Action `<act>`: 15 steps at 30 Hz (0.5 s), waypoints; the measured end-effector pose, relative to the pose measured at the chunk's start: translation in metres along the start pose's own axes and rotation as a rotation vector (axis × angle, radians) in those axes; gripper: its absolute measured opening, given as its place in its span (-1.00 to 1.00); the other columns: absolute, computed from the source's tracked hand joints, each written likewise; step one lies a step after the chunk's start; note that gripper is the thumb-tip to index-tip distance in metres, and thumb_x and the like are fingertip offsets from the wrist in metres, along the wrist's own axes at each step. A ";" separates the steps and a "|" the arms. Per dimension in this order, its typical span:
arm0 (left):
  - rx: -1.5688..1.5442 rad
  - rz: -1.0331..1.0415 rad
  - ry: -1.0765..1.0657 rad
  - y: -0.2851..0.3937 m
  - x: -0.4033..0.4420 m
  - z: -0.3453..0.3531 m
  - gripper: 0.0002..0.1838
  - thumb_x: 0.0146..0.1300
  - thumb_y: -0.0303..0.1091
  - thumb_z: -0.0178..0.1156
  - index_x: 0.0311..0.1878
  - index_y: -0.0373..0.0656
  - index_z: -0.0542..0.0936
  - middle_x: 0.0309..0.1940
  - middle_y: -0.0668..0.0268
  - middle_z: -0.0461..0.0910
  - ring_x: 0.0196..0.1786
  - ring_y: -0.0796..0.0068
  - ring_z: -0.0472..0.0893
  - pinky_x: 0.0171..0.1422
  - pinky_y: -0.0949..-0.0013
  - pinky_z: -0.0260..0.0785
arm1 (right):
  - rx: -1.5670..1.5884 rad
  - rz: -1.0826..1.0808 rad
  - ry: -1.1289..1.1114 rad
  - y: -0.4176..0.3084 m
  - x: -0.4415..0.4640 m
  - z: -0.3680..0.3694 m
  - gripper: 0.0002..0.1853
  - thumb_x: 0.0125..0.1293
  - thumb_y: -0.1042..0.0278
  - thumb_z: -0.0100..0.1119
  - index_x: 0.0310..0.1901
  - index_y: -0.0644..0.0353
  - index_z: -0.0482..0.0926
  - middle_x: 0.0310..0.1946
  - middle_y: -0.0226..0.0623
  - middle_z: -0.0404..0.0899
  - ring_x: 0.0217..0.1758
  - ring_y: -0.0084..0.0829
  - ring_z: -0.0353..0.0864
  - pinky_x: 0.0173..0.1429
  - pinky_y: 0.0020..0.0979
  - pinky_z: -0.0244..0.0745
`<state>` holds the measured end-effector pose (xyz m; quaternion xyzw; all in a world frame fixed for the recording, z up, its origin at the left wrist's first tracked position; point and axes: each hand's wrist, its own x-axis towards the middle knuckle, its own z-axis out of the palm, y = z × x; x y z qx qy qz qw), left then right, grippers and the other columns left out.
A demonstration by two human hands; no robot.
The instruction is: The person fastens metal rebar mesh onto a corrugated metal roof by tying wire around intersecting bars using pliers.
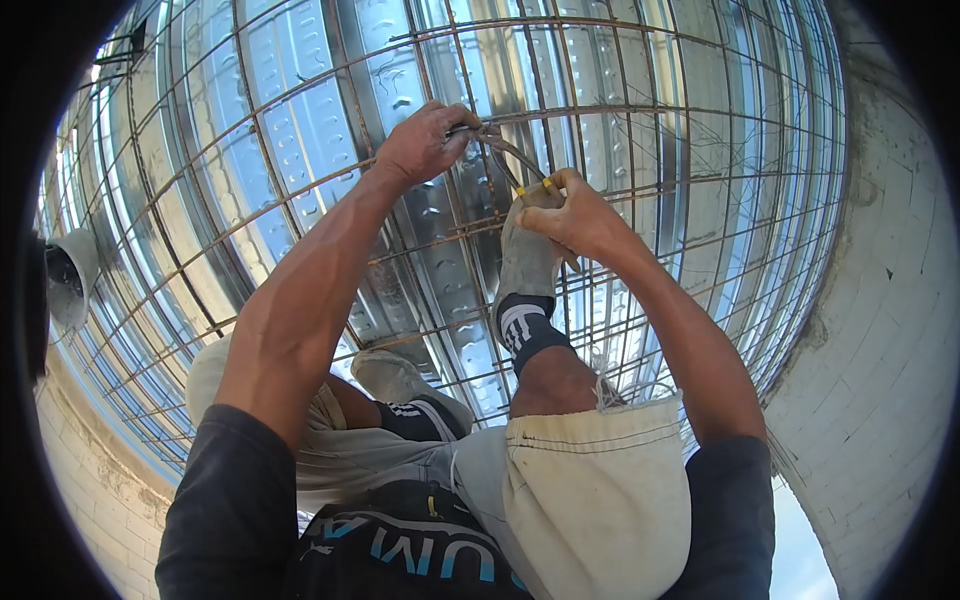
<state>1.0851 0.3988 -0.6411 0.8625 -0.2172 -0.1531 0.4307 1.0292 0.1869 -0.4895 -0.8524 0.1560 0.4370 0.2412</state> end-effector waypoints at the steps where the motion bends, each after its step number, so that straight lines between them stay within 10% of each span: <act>1: -0.005 -0.014 -0.003 -0.002 0.000 0.002 -0.78 0.29 -0.28 0.14 -0.03 -0.02 0.62 -0.15 0.23 0.61 0.00 0.21 0.59 0.14 0.23 0.46 | 0.087 0.028 -0.036 -0.002 -0.004 0.000 -0.59 0.38 0.02 0.18 -0.07 0.26 0.44 -0.46 -0.22 0.59 -0.36 -0.48 0.68 -0.35 -0.36 0.61; 10: -0.052 -0.019 -0.038 0.000 -0.001 0.001 -0.77 0.27 -0.32 0.16 -0.03 -0.04 0.63 -0.19 0.21 0.63 0.00 0.21 0.57 0.15 0.24 0.44 | 1.204 0.232 -0.434 0.018 -0.004 0.019 -0.43 0.52 -0.10 -0.18 0.06 0.36 0.50 -0.44 -0.36 0.55 -0.53 -0.56 0.50 -0.46 -0.49 0.49; 15: -0.006 0.005 -0.048 -0.008 0.003 0.004 -0.73 0.25 -0.30 0.18 0.00 -0.07 0.63 -0.12 0.20 0.65 0.02 0.24 0.57 0.18 0.24 0.42 | 0.247 0.239 -0.377 0.008 0.017 -0.023 -0.37 0.47 -0.14 -0.09 0.31 0.27 0.35 -0.18 0.00 0.67 -0.20 -0.20 0.74 -0.15 -0.39 0.69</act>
